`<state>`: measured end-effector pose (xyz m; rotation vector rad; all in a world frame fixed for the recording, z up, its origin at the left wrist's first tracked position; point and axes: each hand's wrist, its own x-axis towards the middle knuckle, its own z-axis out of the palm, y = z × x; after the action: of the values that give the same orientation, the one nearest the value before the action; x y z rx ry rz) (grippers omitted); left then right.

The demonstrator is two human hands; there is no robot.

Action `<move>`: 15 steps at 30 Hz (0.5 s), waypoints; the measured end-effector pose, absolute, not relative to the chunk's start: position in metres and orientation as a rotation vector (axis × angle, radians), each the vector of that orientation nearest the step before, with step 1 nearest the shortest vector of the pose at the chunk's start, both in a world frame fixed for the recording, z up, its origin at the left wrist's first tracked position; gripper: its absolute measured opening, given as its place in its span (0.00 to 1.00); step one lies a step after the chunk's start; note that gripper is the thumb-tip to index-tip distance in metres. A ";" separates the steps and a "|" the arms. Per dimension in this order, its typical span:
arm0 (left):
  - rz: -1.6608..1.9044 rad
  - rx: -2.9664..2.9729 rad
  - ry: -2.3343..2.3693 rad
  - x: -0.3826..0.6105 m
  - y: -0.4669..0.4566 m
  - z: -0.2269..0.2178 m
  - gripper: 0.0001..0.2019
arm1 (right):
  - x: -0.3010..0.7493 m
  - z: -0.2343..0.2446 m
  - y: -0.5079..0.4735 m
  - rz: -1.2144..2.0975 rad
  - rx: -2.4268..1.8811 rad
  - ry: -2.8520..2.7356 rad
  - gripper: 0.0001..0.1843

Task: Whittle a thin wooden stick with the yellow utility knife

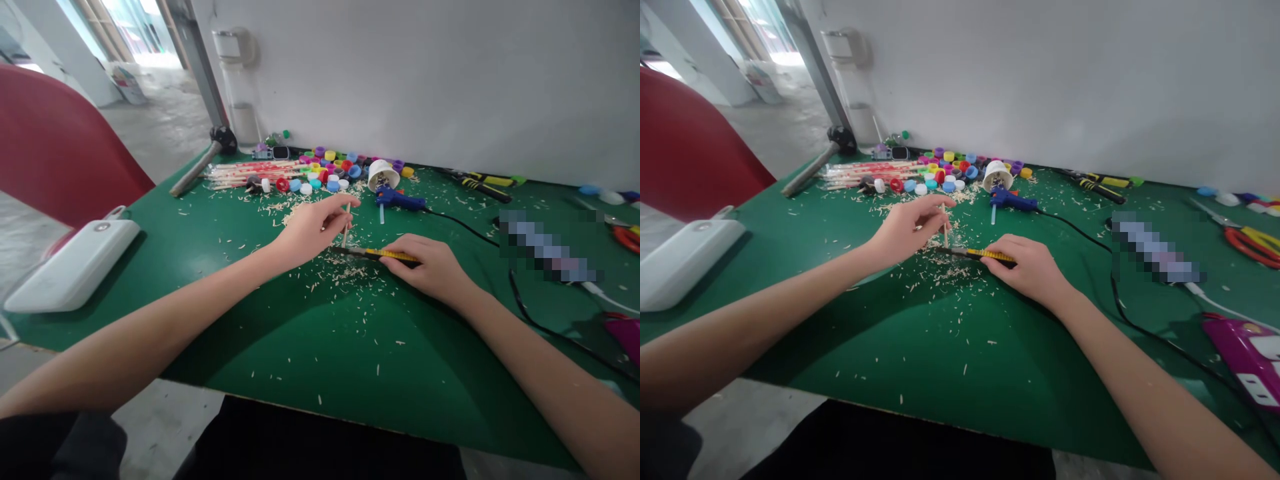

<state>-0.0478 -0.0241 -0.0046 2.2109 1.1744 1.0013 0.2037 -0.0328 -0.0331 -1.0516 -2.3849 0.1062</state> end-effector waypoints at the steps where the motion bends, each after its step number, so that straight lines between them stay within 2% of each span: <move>1: 1.006 2.207 1.181 -0.048 -0.024 -0.004 0.16 | 0.204 -0.033 -0.033 0.101 -1.046 -2.395 0.06; 15: 1.033 2.213 1.173 -0.047 -0.022 -0.005 0.15 | 0.201 -0.033 -0.033 0.044 -1.015 -2.397 0.06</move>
<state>-0.0473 -0.0218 -0.0049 2.2126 1.1730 1.0331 0.2007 -0.0333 -0.0326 -1.0149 -2.3971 0.0438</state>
